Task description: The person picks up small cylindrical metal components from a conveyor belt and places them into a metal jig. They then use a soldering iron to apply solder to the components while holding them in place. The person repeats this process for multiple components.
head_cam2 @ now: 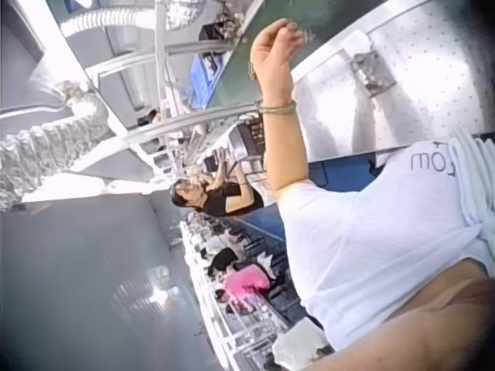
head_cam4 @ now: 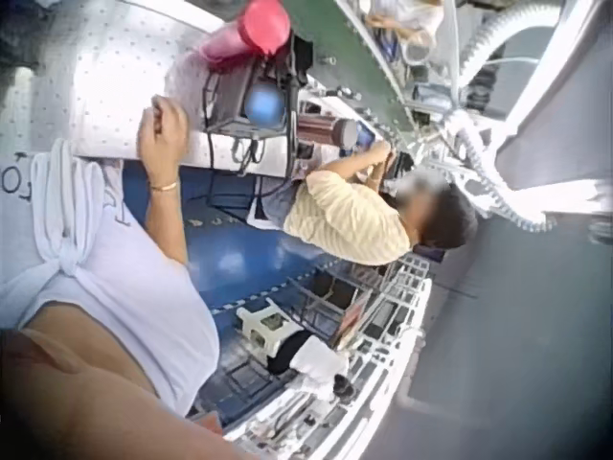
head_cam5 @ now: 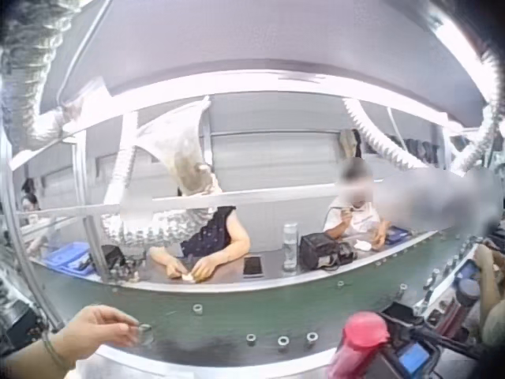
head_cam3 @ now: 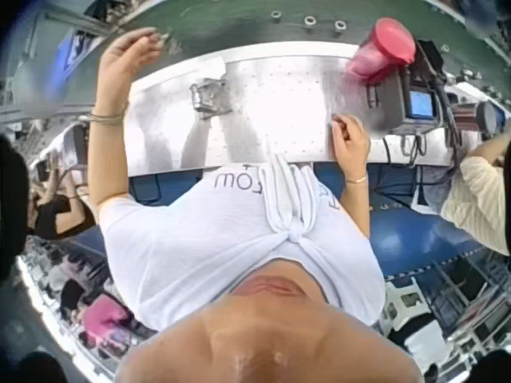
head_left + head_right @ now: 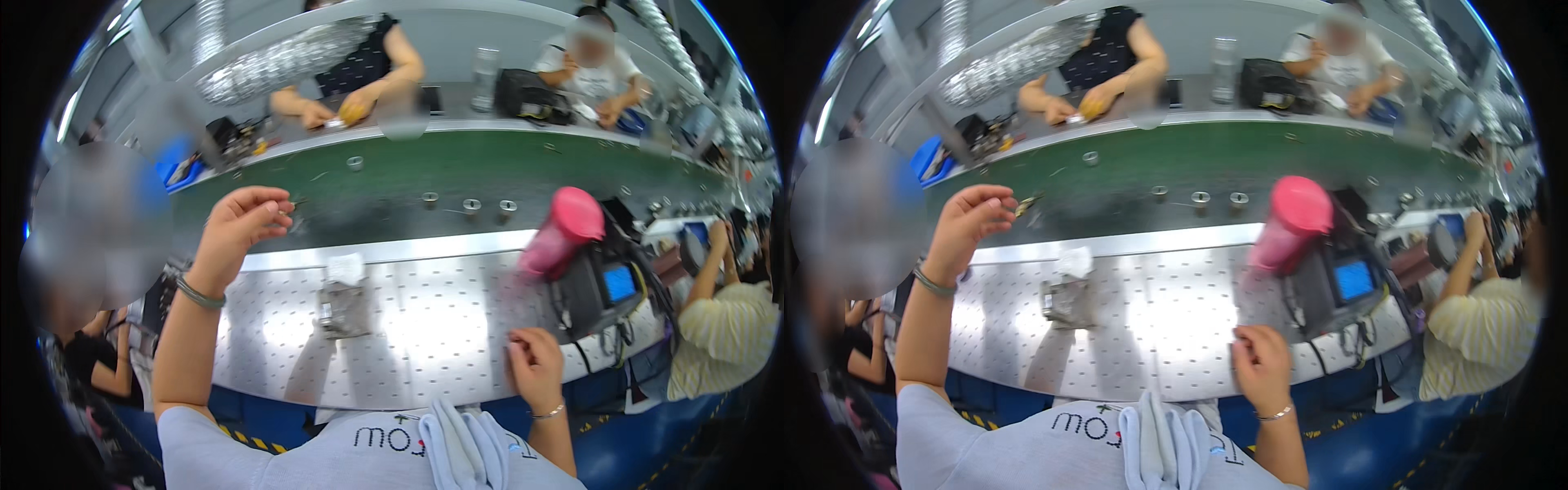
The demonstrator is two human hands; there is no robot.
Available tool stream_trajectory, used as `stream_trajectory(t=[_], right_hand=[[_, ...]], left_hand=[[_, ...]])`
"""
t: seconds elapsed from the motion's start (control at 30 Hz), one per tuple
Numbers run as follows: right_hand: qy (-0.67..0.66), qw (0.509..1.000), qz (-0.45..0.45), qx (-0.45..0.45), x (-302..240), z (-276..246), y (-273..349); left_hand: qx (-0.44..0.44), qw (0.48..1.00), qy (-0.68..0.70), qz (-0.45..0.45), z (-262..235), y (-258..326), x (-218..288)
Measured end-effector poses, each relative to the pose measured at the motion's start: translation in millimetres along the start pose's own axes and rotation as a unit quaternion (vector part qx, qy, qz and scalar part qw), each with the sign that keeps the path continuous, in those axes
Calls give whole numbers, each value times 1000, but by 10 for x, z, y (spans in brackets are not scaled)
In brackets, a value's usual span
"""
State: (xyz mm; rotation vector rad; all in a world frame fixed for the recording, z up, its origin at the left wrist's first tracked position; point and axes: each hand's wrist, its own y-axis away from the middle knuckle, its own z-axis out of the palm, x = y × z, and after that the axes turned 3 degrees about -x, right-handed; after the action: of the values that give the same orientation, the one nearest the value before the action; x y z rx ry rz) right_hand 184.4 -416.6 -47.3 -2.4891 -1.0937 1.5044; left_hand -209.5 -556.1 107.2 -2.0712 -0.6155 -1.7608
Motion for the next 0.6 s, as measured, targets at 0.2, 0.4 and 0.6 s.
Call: stream_trajectory(t=[0.2, 0.4, 0.6], right_hand=[[40, 999, 19, -23, -181, 94, -16], [41, 994, -4, -101, -589, 422, -301], [72, 983, -92, -142, -834, 732, -575]], left_hand=[[42, 996, -58, -51, -534, 676, -1211], [-3, 947, -291, 132, -349, 533, -1470], [-151, 843, -455, 245, -527, -103, -1551]])
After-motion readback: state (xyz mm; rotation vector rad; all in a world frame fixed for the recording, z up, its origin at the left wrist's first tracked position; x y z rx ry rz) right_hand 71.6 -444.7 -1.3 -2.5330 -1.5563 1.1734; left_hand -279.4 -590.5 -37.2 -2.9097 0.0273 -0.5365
